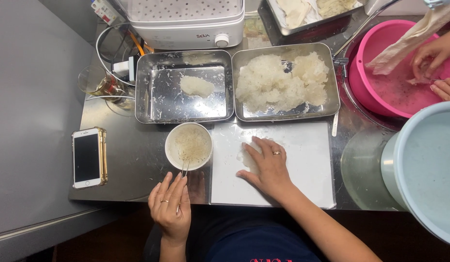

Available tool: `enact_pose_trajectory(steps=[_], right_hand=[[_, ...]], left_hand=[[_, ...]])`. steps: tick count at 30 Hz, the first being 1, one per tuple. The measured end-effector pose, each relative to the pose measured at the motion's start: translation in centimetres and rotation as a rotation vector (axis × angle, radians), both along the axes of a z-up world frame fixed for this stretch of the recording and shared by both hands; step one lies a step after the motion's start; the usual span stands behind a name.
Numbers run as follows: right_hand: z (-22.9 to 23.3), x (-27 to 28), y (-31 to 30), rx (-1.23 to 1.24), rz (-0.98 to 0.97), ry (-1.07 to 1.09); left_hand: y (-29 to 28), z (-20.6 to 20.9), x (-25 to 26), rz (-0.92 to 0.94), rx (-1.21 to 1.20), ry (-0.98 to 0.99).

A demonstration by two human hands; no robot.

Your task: Using tweezers to meticulously remove small dark impurities from bird's nest on a prep surface.

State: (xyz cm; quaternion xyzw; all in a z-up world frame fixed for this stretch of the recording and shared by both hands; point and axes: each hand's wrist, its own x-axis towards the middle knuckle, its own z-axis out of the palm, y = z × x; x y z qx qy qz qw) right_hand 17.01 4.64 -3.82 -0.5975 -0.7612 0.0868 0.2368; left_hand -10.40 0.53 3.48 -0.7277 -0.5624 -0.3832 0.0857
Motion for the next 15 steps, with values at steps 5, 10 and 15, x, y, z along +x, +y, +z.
enact_pose_trajectory(steps=[5,10,15], right_hand=[[0.8,0.0,1.3,0.071,0.195,0.056],[-0.1,0.8,1.6,0.053,0.232,0.108],[2.7,2.4,1.2,-0.050,0.248,0.557]], left_hand=[[-0.7,0.0,0.7,-0.055,0.002,-0.206],[-2.0,0.0,1.7,-0.102,0.101,-0.230],[-2.8,-1.2,3.3,-0.267,0.022,-0.389]])
